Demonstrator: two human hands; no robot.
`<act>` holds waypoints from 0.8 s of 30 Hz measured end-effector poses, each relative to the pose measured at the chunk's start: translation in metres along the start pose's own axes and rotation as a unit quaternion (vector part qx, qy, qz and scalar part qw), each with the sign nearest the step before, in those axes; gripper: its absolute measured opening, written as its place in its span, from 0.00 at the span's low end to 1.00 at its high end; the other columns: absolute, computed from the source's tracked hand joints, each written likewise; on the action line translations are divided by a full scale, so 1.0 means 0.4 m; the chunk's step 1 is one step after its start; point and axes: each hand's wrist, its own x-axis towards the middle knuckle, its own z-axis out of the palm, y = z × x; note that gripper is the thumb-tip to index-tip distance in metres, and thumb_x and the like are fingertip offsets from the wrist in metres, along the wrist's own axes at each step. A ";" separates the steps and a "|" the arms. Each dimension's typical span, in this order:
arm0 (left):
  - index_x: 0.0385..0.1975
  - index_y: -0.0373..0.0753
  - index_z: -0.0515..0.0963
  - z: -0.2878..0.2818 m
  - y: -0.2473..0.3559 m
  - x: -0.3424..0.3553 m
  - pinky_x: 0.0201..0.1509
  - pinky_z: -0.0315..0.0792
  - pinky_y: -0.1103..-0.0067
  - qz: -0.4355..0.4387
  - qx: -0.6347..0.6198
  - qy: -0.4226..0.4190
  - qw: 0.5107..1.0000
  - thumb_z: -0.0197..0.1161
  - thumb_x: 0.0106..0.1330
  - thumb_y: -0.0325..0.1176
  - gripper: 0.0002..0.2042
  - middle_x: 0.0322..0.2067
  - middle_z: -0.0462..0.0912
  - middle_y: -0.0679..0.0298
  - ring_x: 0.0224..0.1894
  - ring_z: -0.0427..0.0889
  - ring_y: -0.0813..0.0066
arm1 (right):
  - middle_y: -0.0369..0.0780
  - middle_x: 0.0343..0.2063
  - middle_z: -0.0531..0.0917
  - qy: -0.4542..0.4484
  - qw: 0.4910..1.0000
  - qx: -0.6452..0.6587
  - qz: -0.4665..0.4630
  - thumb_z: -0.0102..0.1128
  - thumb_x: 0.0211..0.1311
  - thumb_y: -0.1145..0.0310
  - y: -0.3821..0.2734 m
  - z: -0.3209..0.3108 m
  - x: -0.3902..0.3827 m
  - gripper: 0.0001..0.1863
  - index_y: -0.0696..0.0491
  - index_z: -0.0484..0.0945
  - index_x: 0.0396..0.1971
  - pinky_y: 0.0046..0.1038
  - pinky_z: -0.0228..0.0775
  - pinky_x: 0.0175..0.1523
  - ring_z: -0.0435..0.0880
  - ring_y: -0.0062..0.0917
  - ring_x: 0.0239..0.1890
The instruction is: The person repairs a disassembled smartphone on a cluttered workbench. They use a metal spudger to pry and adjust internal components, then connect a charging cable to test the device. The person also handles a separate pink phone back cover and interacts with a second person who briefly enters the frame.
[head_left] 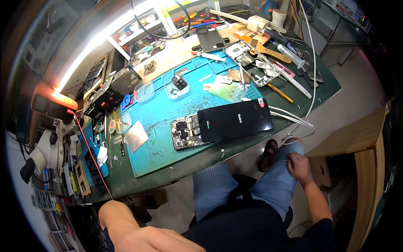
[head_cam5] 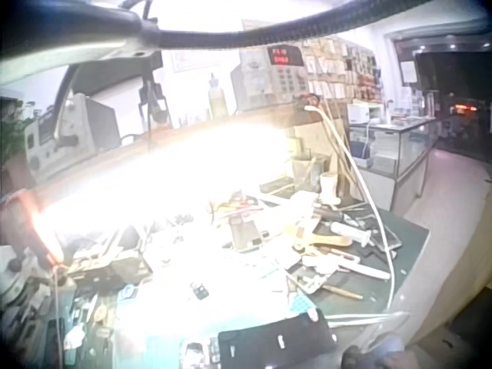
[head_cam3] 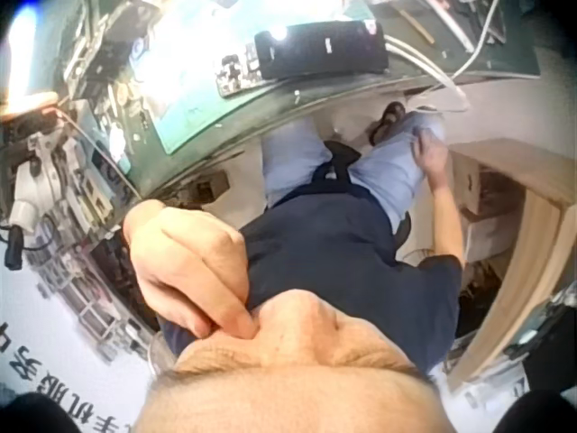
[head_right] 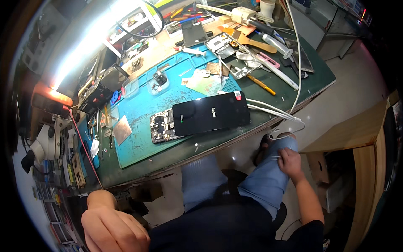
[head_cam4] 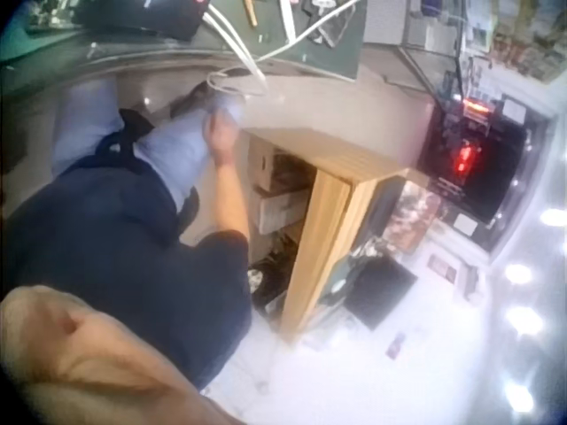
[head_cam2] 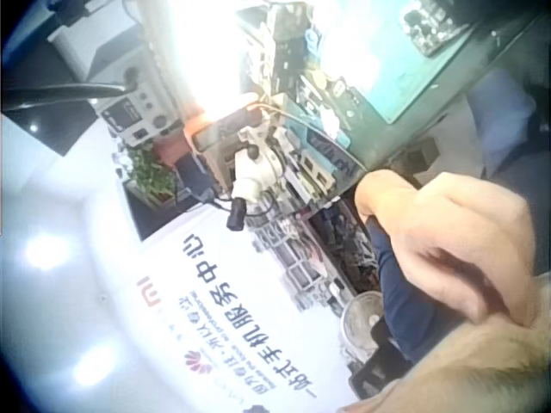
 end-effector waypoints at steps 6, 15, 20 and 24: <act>0.46 0.25 0.87 -0.014 0.018 0.050 0.36 0.79 0.73 -0.070 -0.057 -0.014 0.996 0.69 0.76 0.30 0.11 0.38 0.89 0.53 0.34 0.87 0.62 | 0.41 0.30 0.77 -0.057 0.994 -0.016 -0.093 0.67 0.49 0.65 0.051 -0.010 0.032 0.13 0.50 0.79 0.36 0.42 0.77 0.38 0.82 0.40 0.32; 0.27 0.46 0.63 -0.260 -0.043 0.034 0.27 0.59 0.79 0.015 0.155 0.391 0.907 0.60 0.79 0.24 0.16 0.23 0.64 0.73 0.20 0.62 0.82 | 0.40 0.30 0.78 -0.101 0.971 -0.008 -0.216 0.65 0.48 0.61 0.095 -0.013 0.104 0.12 0.50 0.76 0.29 0.43 0.77 0.43 0.83 0.40 0.35; 0.24 0.46 0.60 -0.447 -0.091 -0.079 0.23 0.45 0.80 0.039 0.266 0.500 0.824 0.58 0.83 0.29 0.20 0.18 0.57 0.77 0.18 0.50 0.87 | 0.42 0.29 0.79 -0.158 0.964 0.030 -0.213 0.64 0.47 0.62 0.105 0.001 0.128 0.11 0.50 0.76 0.28 0.44 0.77 0.44 0.84 0.42 0.35; 0.21 0.45 0.58 -0.459 -0.111 -0.121 0.22 0.45 0.78 0.057 0.357 0.433 0.826 0.53 0.87 0.36 0.24 0.17 0.56 0.74 0.18 0.50 0.86 | 0.43 0.28 0.82 -0.128 0.974 0.037 -0.185 0.64 0.44 0.62 0.115 0.012 0.122 0.10 0.50 0.78 0.27 0.46 0.76 0.42 0.84 0.44 0.33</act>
